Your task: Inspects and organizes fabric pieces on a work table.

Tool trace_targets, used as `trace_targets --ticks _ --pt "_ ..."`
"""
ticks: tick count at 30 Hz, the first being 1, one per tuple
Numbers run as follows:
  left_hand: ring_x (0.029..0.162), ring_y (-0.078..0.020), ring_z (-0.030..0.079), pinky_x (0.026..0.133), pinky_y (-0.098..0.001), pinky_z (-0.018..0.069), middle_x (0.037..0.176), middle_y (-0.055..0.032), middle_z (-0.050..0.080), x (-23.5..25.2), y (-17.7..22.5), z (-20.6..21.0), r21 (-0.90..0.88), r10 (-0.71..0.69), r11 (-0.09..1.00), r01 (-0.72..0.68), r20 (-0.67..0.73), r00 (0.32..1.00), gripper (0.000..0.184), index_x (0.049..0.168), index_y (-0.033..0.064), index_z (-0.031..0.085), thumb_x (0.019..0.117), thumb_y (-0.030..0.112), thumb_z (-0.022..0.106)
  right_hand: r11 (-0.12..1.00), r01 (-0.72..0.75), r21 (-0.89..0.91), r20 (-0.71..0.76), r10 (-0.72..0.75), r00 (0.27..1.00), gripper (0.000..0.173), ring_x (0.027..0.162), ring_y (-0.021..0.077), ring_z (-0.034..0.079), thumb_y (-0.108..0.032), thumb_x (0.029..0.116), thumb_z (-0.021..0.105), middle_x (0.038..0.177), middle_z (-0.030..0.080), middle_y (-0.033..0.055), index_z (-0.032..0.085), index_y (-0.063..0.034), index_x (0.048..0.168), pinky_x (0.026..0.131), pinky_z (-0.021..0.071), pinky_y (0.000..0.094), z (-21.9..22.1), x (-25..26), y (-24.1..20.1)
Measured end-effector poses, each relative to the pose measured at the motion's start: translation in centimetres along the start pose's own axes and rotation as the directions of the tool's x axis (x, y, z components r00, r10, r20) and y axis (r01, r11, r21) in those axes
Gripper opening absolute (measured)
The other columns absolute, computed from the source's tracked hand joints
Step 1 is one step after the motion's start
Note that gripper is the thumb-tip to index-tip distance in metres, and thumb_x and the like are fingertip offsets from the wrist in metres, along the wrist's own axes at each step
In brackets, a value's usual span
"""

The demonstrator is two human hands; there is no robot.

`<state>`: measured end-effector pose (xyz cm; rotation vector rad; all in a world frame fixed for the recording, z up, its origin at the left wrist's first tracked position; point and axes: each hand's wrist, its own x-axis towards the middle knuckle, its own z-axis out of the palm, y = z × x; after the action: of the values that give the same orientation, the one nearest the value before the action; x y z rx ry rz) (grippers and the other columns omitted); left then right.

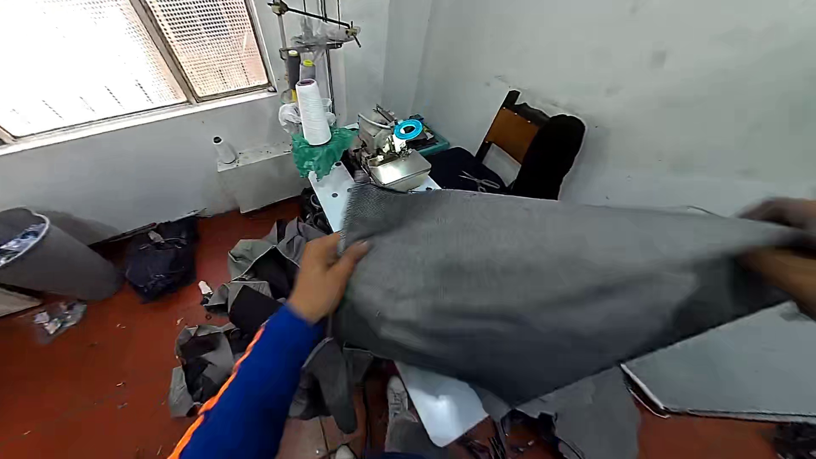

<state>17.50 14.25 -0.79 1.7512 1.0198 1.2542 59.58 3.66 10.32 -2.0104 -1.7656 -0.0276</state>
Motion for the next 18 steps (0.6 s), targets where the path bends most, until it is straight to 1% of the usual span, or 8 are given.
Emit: trace_targets --ticks 2,5,8,11,13,14,16,18 --pt "0.081 -0.0239 0.072 0.079 -0.0494 0.0591 0.086 -0.0149 0.073 5.1 -6.0 5.5 0.118 -0.213 0.971 0.207 0.041 0.976 0.027 0.101 -0.0029 0.072 0.1042 0.02 0.059 0.998 -0.022 -0.05 -0.044 0.02 0.999 0.019 0.079 0.0586 0.062 0.001 0.0882 0.071 0.088 0.064 0.0359 0.068 0.0076 0.105 0.066 0.0436 0.0774 6.2 6.4 4.3" --pt "0.112 -0.0447 0.067 0.101 -0.0652 0.0475 0.112 -0.0291 0.07 9.1 -15.1 11.1 0.388 -0.527 0.789 0.476 0.028 0.85 0.043 0.119 -0.005 0.068 0.1081 0.033 0.052 0.984 -0.172 -0.056 0.118 0.178 0.977 0.062 0.106 0.0631 0.059 -0.007 0.0855 0.082 0.123 0.06 0.0387 0.057 -0.0038 0.143 0.085 0.0448 0.081 16.6 10.7 7.0" --pt "0.123 -0.0444 0.059 0.108 -0.061 0.043 0.128 -0.0309 0.062 9.0 -21.5 11.7 0.303 -0.602 0.75 0.588 -0.054 0.797 0.045 0.13 -0.0069 0.062 0.1053 0.03 0.058 0.986 -0.14 0.093 0.284 0.109 0.953 0.06 0.107 0.0542 0.064 -0.023 0.095 0.075 0.129 0.061 0.0326 0.052 -0.0075 0.149 0.089 0.0496 0.0727 23.7 8.4 2.4" --pt "0.121 -0.0386 0.062 0.106 -0.0554 0.0471 0.13 -0.0282 0.062 3.3 -25.9 8.6 0.158 -0.652 0.748 0.645 -0.013 0.758 0.042 0.139 -0.0057 0.051 0.1096 0.025 0.049 0.986 -0.125 0.111 0.547 0.044 0.836 0.063 0.1 0.0487 0.069 -0.042 0.1005 0.065 0.144 0.054 0.0275 0.048 -0.01 0.153 0.085 0.0541 0.0678 32.1 3.0 -0.7" --pt "0.126 -0.0379 0.06 0.11 -0.054 0.0456 0.134 -0.0277 0.061 -3.8 -28.6 6.2 0.317 -0.756 0.65 0.691 0.174 0.631 0.039 0.14 -0.0069 0.051 0.1084 0.014 0.047 0.992 -0.127 0.005 0.669 0.091 0.737 0.073 0.093 0.0465 0.071 -0.05 0.1049 0.051 0.158 0.038 0.027 0.029 -0.0095 0.162 0.081 0.0569 0.0645 35.5 1.6 -0.8" --pt "0.127 -0.0369 0.059 0.112 -0.0526 0.0443 0.135 -0.027 0.062 -7.1 -28.9 5.6 0.418 -0.806 0.592 0.689 0.284 0.519 0.038 0.14 -0.0066 0.054 0.1042 0.007 0.051 0.992 -0.122 -0.035 0.695 0.112 0.71 0.075 0.092 0.0468 0.071 -0.052 0.1052 0.048 0.157 0.038 0.0282 0.027 -0.0099 0.163 0.081 0.0567 0.0647 35.5 2.0 -0.8" --pt "0.131 -0.039 0.057 0.112 -0.0564 0.0428 0.139 -0.0264 0.059 -12.6 -28.8 5.9 0.57 -0.893 0.434 0.698 0.371 0.253 0.048 0.143 -0.0025 0.053 0.0957 0.004 0.062 0.996 -0.072 -0.049 0.721 0.085 0.688 0.061 0.09 0.046 0.07 -0.044 0.1074 0.045 0.147 0.047 0.0301 0.036 -0.0134 0.16 0.08 0.0551 0.0652 33.2 3.5 -1.6" --pt "0.128 -0.0389 0.059 0.111 -0.0577 0.0442 0.135 -0.0259 0.062 -15.3 -28.7 7.1 0.563 -0.922 0.363 0.742 0.331 0.2 0.053 0.139 -0.0024 0.057 0.09 0.013 0.073 0.997 0.058 0.053 0.685 -0.079 0.724 0.044 0.082 0.0398 0.069 -0.022 0.1062 0.045 0.131 0.057 0.0272 0.054 -0.0147 0.149 0.074 0.0566 0.0598 30.2 4.4 -3.4"
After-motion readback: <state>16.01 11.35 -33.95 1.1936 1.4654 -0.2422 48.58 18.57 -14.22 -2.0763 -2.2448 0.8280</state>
